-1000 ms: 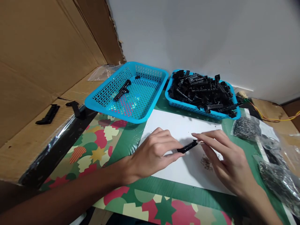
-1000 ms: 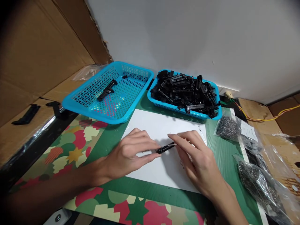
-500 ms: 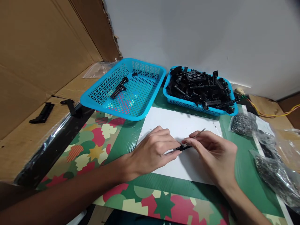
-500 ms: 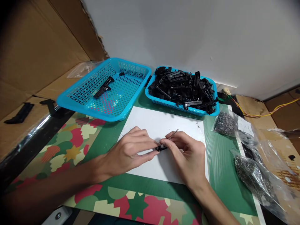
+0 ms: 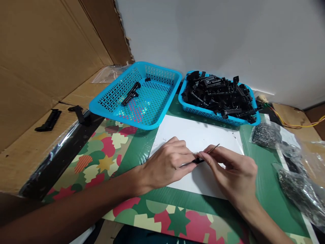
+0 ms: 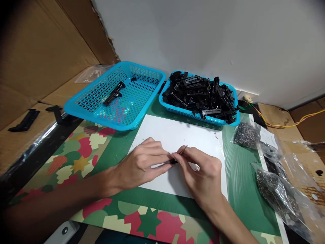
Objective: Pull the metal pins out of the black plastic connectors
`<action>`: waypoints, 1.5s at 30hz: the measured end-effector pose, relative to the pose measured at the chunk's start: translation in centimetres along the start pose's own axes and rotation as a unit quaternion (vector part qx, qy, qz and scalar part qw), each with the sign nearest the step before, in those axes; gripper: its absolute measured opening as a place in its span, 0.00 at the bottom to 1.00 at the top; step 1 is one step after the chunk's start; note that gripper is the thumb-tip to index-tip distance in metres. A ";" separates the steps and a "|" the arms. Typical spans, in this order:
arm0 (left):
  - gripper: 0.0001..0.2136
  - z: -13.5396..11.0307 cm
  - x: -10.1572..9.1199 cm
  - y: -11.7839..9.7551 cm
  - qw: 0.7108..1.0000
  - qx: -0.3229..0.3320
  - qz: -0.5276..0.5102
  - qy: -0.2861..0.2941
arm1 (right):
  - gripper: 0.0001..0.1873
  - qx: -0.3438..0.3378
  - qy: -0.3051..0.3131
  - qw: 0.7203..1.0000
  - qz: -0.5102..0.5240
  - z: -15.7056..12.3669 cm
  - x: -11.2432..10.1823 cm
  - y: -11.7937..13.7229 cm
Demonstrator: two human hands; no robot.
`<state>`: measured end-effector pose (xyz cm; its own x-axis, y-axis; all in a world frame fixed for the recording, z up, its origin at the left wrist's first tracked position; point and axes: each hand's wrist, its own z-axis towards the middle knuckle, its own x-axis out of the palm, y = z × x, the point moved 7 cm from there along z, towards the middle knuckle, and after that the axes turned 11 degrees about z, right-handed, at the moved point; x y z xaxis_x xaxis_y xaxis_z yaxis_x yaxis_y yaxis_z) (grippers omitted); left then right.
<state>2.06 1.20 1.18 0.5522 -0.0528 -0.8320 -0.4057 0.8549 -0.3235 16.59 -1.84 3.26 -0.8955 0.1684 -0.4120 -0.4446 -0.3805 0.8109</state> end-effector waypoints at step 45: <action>0.08 0.2 -1.4 3.3 0.961 -0.209 -0.182 -0.022 | 0.09 0.160 0.254 0.954 -0.021 0.4 -4.0 -6.0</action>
<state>0.08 4.19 1.32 0.7391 -0.2799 -0.6126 -0.4312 0.5021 -0.7496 22.78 0.10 0.19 -0.7874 -0.3149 -0.5299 -0.5365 -0.0729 0.8407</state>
